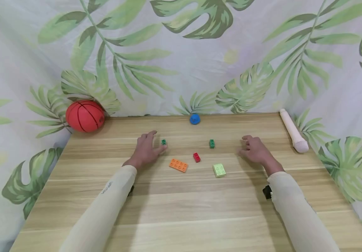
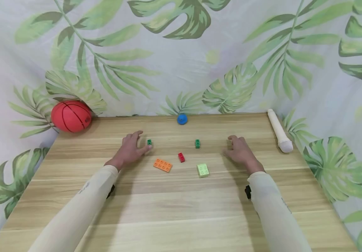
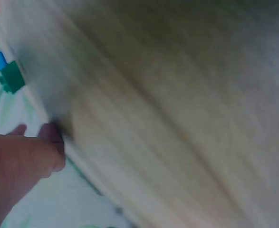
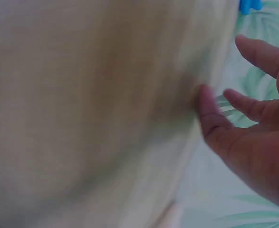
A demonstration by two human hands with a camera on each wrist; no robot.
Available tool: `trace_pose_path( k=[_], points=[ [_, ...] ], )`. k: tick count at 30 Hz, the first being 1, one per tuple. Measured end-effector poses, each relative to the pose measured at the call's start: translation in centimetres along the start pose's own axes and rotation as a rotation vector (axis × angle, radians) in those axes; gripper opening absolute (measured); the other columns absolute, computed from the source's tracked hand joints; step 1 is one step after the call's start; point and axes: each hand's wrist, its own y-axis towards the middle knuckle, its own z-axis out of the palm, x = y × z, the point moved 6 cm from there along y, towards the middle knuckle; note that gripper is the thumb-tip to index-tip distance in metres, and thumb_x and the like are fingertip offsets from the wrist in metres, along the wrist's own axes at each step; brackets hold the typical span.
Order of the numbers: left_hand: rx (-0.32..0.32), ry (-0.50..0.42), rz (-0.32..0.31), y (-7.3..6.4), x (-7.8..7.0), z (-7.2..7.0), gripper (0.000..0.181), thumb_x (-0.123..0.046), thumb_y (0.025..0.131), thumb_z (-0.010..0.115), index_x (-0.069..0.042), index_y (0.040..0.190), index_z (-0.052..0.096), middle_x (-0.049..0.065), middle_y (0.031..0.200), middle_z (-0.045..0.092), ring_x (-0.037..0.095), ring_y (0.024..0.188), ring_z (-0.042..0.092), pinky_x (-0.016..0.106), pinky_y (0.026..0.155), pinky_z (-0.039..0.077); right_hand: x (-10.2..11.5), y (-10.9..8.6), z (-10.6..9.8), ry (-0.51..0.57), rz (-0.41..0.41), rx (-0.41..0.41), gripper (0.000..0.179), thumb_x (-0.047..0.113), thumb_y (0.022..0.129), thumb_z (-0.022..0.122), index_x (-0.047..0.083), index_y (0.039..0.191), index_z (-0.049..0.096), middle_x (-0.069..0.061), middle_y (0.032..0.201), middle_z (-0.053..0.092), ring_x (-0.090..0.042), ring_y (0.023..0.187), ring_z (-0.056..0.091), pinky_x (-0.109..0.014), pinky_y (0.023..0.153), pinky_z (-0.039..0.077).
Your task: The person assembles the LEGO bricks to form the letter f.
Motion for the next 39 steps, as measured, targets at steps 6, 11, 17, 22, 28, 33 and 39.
trace_pose_path(
  k=[6, 11, 17, 22, 28, 33, 39],
  points=[
    [0.11, -0.139, 0.024, 2.0, 0.3, 0.2, 0.073, -0.032, 0.101, 0.079, -0.004, 0.159, 0.044, 0.027, 0.156, 0.046, 0.045, 0.146, 0.044, 0.061, 0.121, 0.041, -1.4, 0.2, -0.1, 0.105, -0.002, 0.051, 0.066, 0.012, 0.101, 0.072, -0.016, 0.152, 0.04, -0.046, 0.148, 0.046, -0.06, 0.139, 0.049, -0.066, 0.114, 0.045],
    [0.134, -0.15, 0.048, 3.2, 0.1, 0.4, 0.051, -0.024, 0.102, 0.077, -0.001, 0.144, 0.059, 0.022, 0.14, 0.062, 0.037, 0.127, 0.06, 0.05, 0.113, 0.049, -1.4, 0.5, 0.2, 0.128, 0.012, 0.073, 0.067, 0.012, 0.101, 0.073, -0.012, 0.154, 0.04, -0.042, 0.149, 0.048, -0.055, 0.137, 0.049, -0.063, 0.115, 0.044],
    [0.092, -0.165, 0.037, 4.1, -0.1, 1.0, 0.038, -0.021, 0.099, 0.08, -0.004, 0.13, 0.066, 0.013, 0.119, 0.069, 0.025, 0.106, 0.062, 0.036, 0.097, 0.051, -1.1, 1.0, 0.7, 0.165, 0.023, 0.095, 0.069, 0.015, 0.102, 0.073, -0.009, 0.157, 0.038, -0.039, 0.154, 0.042, -0.05, 0.141, 0.045, -0.064, 0.119, 0.039],
    [0.126, -0.197, 0.076, 4.4, -1.4, 2.4, 0.038, -0.021, 0.097, 0.083, -0.006, 0.128, 0.069, 0.013, 0.119, 0.069, 0.026, 0.108, 0.062, 0.037, 0.098, 0.052, 0.7, 2.3, 1.8, 0.203, -0.01, 0.117, 0.071, 0.022, 0.103, 0.074, -0.007, 0.158, 0.038, -0.031, 0.15, 0.046, -0.041, 0.134, 0.047, -0.057, 0.116, 0.041],
    [0.178, -0.21, 0.14, 4.6, -2.7, 3.7, 0.043, -0.017, 0.095, 0.085, -0.006, 0.131, 0.067, 0.012, 0.121, 0.066, 0.025, 0.111, 0.06, 0.038, 0.103, 0.051, 2.5, 4.1, 3.4, 0.215, -0.057, 0.121, 0.067, 0.023, 0.104, 0.074, -0.006, 0.155, 0.042, -0.022, 0.134, 0.047, -0.033, 0.123, 0.047, -0.048, 0.109, 0.042],
    [0.179, -0.215, 0.126, 4.5, -2.6, 3.8, 0.037, -0.014, 0.094, 0.085, -0.005, 0.125, 0.066, 0.01, 0.114, 0.065, 0.024, 0.105, 0.058, 0.035, 0.097, 0.05, 3.1, 4.7, 4.3, 0.137, -0.091, 0.078, 0.05, 0.022, 0.104, 0.074, -0.005, 0.141, 0.056, -0.027, 0.138, 0.055, -0.037, 0.124, 0.053, -0.053, 0.111, 0.045],
    [0.167, -0.195, 0.136, 4.5, -2.5, 4.2, 0.033, -0.015, 0.093, 0.086, -0.006, 0.119, 0.067, 0.008, 0.108, 0.062, 0.022, 0.1, 0.056, 0.034, 0.093, 0.049, 3.4, 5.0, 4.9, 0.13, -0.092, 0.064, 0.05, 0.025, 0.103, 0.075, -0.005, 0.138, 0.057, -0.025, 0.132, 0.056, -0.035, 0.119, 0.053, -0.05, 0.108, 0.045]
  ],
)
